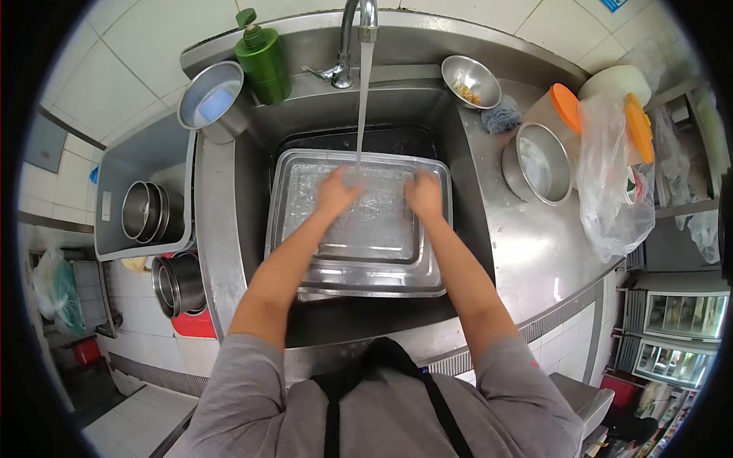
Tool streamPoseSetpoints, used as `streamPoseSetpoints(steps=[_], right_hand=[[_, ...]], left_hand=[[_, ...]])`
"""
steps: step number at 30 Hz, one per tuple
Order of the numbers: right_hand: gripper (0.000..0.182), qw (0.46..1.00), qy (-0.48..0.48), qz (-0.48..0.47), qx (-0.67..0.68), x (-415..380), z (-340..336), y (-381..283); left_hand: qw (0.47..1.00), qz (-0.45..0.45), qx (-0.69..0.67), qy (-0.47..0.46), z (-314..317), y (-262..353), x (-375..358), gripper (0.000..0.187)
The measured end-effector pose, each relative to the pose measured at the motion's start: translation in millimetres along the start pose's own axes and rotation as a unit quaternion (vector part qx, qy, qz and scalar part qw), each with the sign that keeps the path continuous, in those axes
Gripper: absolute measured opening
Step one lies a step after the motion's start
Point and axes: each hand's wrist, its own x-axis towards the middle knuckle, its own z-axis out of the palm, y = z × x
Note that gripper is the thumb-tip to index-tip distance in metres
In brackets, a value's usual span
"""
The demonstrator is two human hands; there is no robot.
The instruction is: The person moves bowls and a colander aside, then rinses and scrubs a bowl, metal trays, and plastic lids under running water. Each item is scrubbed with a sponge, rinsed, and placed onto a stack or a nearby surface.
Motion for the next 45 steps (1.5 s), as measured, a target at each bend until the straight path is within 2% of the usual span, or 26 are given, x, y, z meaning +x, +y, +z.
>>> streamPoseSetpoints(steps=[2, 3, 5, 6, 7, 8, 10, 11, 13, 14, 16, 20, 22, 24, 26, 28, 30, 31, 32, 33, 35, 36, 37, 39, 43, 45], right_hand=[[0.038, 0.975, -0.118, 0.186, -0.013, -33, -13, 25], [0.038, 0.975, -0.119, 0.189, -0.014, -38, -11, 27], [0.038, 0.954, -0.205, 0.209, -0.059, -43, -5, 26], [0.038, 0.956, -0.201, 0.206, -0.058, -46, 6, 32], [0.037, 0.946, -0.116, 0.275, 0.125, -54, 26, 48], [0.036, 0.893, -0.029, 0.334, 0.3, -64, 36, 56], [0.033, 0.899, -0.051, 0.29, 0.325, -79, 15, 50], [0.029, 0.901, -0.067, 0.247, 0.35, -86, -4, 40], [0.023, 0.933, -0.037, 0.203, 0.295, -95, -32, 31], [0.019, 0.913, -0.004, 0.185, 0.364, -99, -38, 41], [0.017, 0.861, 0.015, 0.188, 0.473, -96, -58, 47], [0.022, 0.837, 0.035, 0.197, 0.51, -101, -45, 27], [0.024, 0.788, 0.051, 0.189, 0.583, -98, -20, 23], [0.024, 0.759, 0.054, 0.186, 0.621, -86, -6, 19], [0.024, 0.76, 0.037, 0.191, 0.62, -70, -7, 13], [0.035, 0.761, 0.0, 0.189, 0.62, -58, -9, 10], [0.046, 0.778, -0.053, 0.203, 0.592, -43, -19, 3], [0.058, 0.794, -0.106, 0.22, 0.557, -40, -26, -1], [0.069, 0.76, -0.191, 0.228, 0.578, -36, -35, -6], [0.069, 0.759, -0.192, 0.225, 0.58, -31, -33, -5], [0.06, 0.803, -0.285, 0.187, 0.489, -22, -15, 8], [0.051, 0.816, -0.393, 0.142, 0.4, -5, 17, 33], [0.051, 0.816, -0.394, 0.141, 0.4, -9, 13, 25], [0.048, 0.791, -0.502, 0.129, 0.324, -19, -9, -4], [0.048, 0.75, -0.438, 0.23, 0.439, -36, -49, -31], [0.054, 0.753, -0.382, 0.28, 0.457, -22, -76, -52]], left_hand=[[0.959, -0.003, 0.268, 0.091, 1, -47, -15, 0.056], [0.96, -0.003, 0.267, 0.088, 11, -48, -17, 0.056], [0.957, -0.148, 0.238, 0.074, 28, -46, -18, 0.064], [0.955, -0.155, 0.244, 0.07, 38, -28, -19, 0.065], [0.969, -0.108, 0.208, 0.079, 50, -11, -19, 0.064], [0.979, -0.065, 0.172, 0.084, 63, 4, -21, 0.064], [0.986, 0.048, 0.153, 0.055, 78, 35, -23, 0.064], [0.986, 0.048, 0.151, 0.056, 73, 37, -23, 0.064], [0.962, 0.246, 0.09, -0.071, 56, 40, -16, 0.067], [0.961, 0.25, 0.091, -0.07, 45, 34, -11, 0.067], [0.976, 0.021, 0.199, 0.081, 20, 23, 8, 0.068], [0.969, -0.008, 0.2, 0.144, 17, 58, 41, 0.069], [0.966, 0.062, 0.217, 0.128, 20, 85, 30, 0.066], [0.944, 0.217, 0.236, 0.075, 23, 94, 2, 0.061], [0.905, 0.342, 0.244, -0.063, 11, 91, -33, 0.059], [0.891, 0.337, 0.228, -0.202, -26, 86, -69, 0.059], [0.866, 0.33, 0.258, -0.272, -81, 69, -97, 0.055], [0.855, 0.317, 0.314, -0.264, -113, 62, -102, 0.053], [0.841, 0.304, 0.368, -0.254, -145, 56, -103, 0.052], [0.806, 0.393, 0.429, -0.108, -176, 51, -106, 0.034], [0.825, 0.313, 0.421, -0.209, -245, 90, -102, 0.023], [0.842, 0.351, 0.388, -0.133, -267, 99, -97, 0.027], [0.851, 0.386, 0.351, -0.057, -280, 104, -89, 0.033], [0.894, 0.416, 0.165, -0.008, -290, 108, -59, 0.043], [0.966, 0.243, -0.003, 0.089, -270, 124, 4, 0.053], [0.98, 0.19, 0.056, 0.026, -256, 127, 38, 0.054]])
